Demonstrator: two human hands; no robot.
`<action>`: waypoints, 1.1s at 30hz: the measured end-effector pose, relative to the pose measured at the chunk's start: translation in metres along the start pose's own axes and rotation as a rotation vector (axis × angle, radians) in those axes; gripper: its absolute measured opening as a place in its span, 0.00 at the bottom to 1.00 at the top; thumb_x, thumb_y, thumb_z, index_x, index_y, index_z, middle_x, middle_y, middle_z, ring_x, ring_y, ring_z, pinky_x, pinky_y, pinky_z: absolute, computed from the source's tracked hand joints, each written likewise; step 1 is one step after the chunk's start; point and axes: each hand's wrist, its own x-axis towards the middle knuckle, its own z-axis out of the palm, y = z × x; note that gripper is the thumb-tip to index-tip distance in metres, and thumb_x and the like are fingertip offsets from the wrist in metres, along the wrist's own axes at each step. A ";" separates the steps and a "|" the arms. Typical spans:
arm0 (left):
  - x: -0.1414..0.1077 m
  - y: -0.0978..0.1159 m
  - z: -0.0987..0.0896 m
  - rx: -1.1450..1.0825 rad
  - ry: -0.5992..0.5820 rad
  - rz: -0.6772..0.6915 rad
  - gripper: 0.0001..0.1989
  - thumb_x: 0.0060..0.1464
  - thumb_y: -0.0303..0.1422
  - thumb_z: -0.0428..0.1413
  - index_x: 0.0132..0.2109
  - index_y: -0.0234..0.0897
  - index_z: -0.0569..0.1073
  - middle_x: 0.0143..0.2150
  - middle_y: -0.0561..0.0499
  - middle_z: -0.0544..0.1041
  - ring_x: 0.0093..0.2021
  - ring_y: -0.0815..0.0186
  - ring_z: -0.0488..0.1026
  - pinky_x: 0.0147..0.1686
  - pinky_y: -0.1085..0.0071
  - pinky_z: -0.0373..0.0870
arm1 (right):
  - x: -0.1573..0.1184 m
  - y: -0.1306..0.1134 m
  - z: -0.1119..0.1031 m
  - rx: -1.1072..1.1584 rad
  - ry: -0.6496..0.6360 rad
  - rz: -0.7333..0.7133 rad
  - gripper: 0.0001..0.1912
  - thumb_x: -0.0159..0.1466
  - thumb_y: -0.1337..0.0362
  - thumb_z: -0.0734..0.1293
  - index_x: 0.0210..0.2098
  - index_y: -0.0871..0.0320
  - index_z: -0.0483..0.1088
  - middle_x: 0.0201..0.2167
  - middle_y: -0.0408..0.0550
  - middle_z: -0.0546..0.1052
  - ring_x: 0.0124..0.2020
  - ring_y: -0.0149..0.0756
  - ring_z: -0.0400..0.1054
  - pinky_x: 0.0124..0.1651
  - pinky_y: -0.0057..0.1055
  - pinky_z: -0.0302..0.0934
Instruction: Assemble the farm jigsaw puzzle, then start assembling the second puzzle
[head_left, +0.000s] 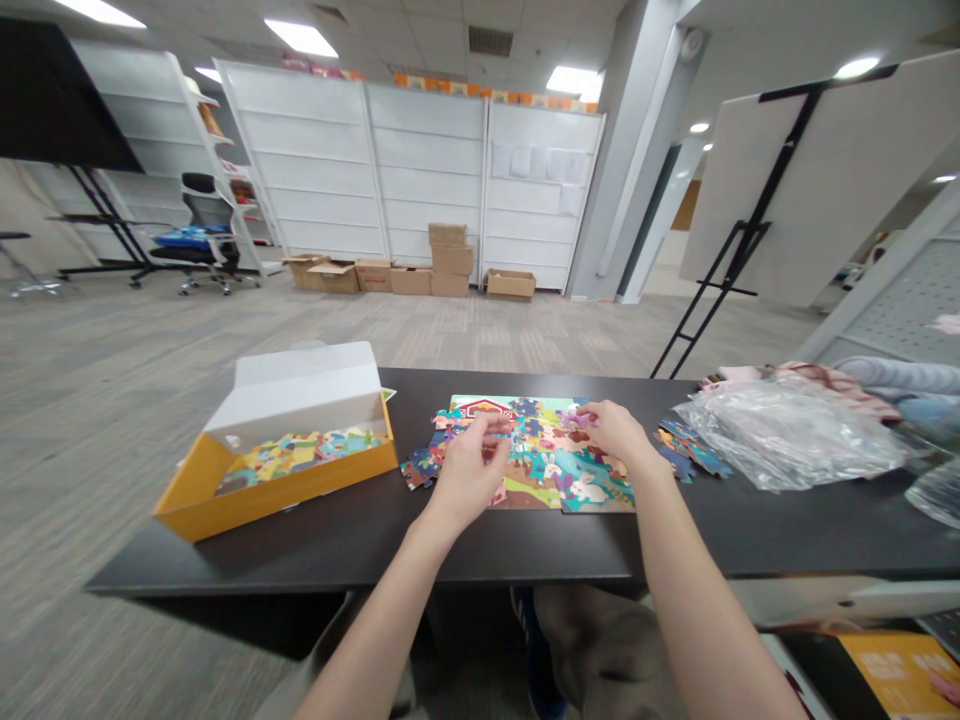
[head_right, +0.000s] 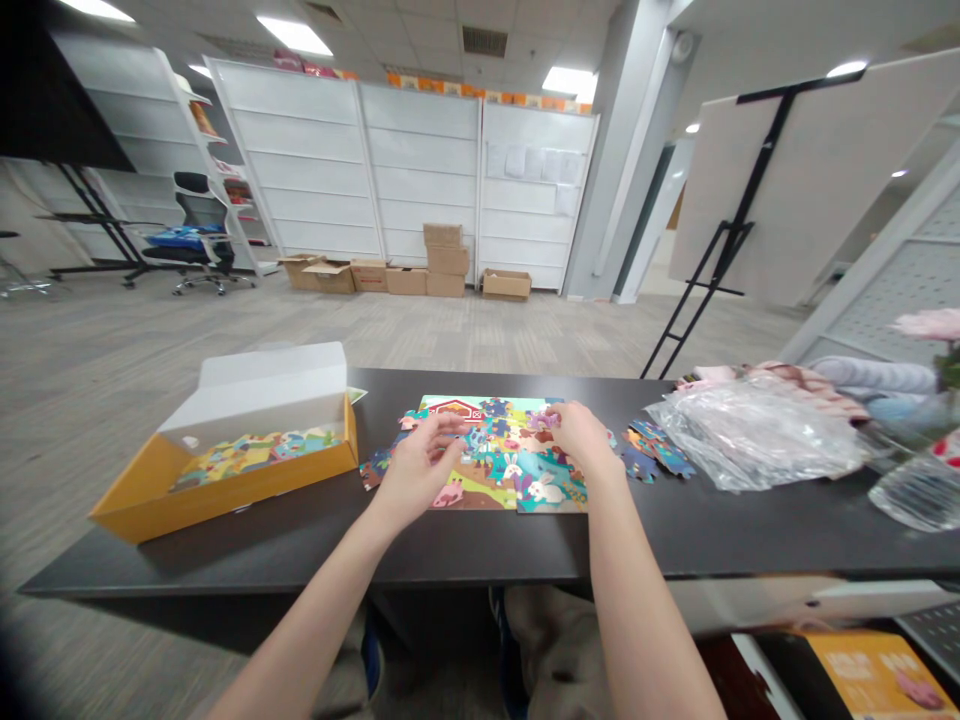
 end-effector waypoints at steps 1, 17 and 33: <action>0.000 0.001 0.000 0.005 -0.003 -0.005 0.10 0.58 0.28 0.54 0.47 0.38 0.71 0.47 0.45 0.80 0.41 0.64 0.80 0.44 0.65 0.76 | 0.000 0.000 0.000 0.002 0.015 -0.002 0.19 0.63 0.67 0.63 0.49 0.52 0.79 0.49 0.54 0.80 0.49 0.44 0.73 0.45 0.29 0.63; -0.002 0.005 0.000 0.052 -0.026 0.010 0.10 0.57 0.27 0.54 0.47 0.38 0.71 0.46 0.46 0.80 0.40 0.64 0.80 0.43 0.66 0.78 | 0.002 0.005 0.007 0.103 0.002 0.049 0.15 0.59 0.67 0.65 0.42 0.53 0.82 0.37 0.50 0.83 0.36 0.38 0.76 0.35 0.27 0.61; 0.007 -0.008 -0.042 0.133 0.166 0.006 0.09 0.58 0.34 0.55 0.46 0.38 0.73 0.46 0.45 0.80 0.44 0.61 0.80 0.45 0.64 0.77 | 0.003 0.010 0.010 0.127 0.082 0.033 0.17 0.59 0.68 0.65 0.46 0.56 0.79 0.40 0.50 0.81 0.40 0.38 0.74 0.40 0.27 0.62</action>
